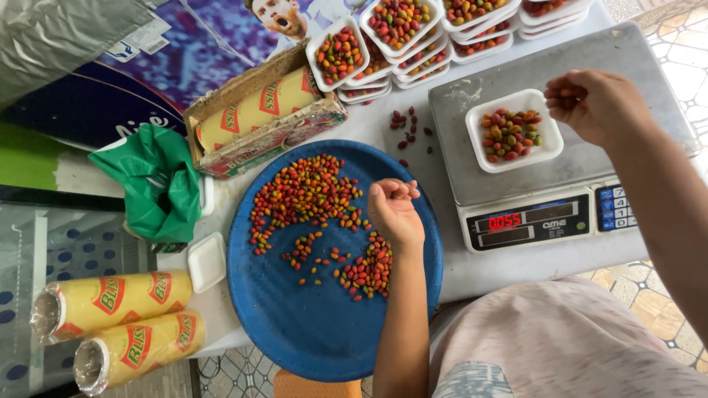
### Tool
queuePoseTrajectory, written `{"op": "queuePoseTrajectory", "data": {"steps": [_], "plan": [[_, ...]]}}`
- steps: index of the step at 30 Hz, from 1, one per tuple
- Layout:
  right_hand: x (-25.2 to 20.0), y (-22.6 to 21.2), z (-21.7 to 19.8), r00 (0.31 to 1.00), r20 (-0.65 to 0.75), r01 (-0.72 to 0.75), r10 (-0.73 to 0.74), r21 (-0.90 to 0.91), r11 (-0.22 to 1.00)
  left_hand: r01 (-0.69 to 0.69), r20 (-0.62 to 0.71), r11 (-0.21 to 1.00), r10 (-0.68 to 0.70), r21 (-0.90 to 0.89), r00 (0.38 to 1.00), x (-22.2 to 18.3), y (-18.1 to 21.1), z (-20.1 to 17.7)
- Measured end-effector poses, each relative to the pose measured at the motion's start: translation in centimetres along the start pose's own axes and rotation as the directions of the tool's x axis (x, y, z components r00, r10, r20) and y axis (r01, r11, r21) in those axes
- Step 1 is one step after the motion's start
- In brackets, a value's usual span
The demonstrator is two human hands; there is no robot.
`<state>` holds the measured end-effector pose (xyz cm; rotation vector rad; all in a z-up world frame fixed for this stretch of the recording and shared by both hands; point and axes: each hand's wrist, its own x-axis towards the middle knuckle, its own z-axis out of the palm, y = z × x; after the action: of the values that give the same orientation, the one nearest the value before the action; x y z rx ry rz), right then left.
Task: The person scoops small colorful fruits from a blue tray into white containers placed on a digital scale. They adjust the amount by hand to reach a target weight, then move the filled container aside and repeat the process with a new container.
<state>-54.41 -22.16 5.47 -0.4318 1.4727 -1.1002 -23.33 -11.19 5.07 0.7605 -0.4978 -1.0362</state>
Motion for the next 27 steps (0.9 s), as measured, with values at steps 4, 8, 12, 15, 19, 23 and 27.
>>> {"op": "queuePoseTrajectory", "data": {"steps": [4, 8, 12, 15, 19, 23, 27], "plan": [[-3.0, 0.1, 2.4, 0.991, 0.086, 0.108, -0.105, -0.03, 0.994, 0.021, 0.013, 1.0, -0.021, 0.022, 1.0, 0.0, -0.3, 0.2], [-3.6, 0.9, 1.9, 0.922, 0.24, 0.35, -0.304, -0.183, 0.919, 0.012, 0.008, 1.0, -0.013, 0.017, 1.0, 0.0, -0.1, 0.1], [-0.6, 2.5, -1.6, 0.846, 0.162, 0.511, -0.508, -0.516, 0.687, -0.017, 0.007, 1.0, 0.016, 0.023, 1.0, 0.1, 0.4, 0.1], [0.2, 3.1, -3.4, 0.966, 0.041, 0.189, -0.256, -0.789, 0.585, 0.0, -0.008, 1.0, 0.0, 0.026, 1.0, 0.0, 0.2, 0.0], [-4.6, 1.5, -1.1, 0.999, 0.035, 0.041, -0.024, -0.672, 0.739, 0.014, -0.009, 0.999, -0.013, 0.046, 1.0, 0.0, -0.1, 0.5], [-5.0, 2.1, -0.9, 0.999, 0.031, 0.028, -0.012, -0.599, 0.8, 0.028, 0.014, 0.999, -0.028, 0.038, 1.0, 0.0, -0.8, 1.0], [-3.3, 3.8, -1.9, 0.993, 0.004, 0.107, -0.119, -0.476, 0.873, 0.016, 0.028, 0.999, -0.017, 0.038, 0.999, -0.1, -0.9, 1.1]]}}
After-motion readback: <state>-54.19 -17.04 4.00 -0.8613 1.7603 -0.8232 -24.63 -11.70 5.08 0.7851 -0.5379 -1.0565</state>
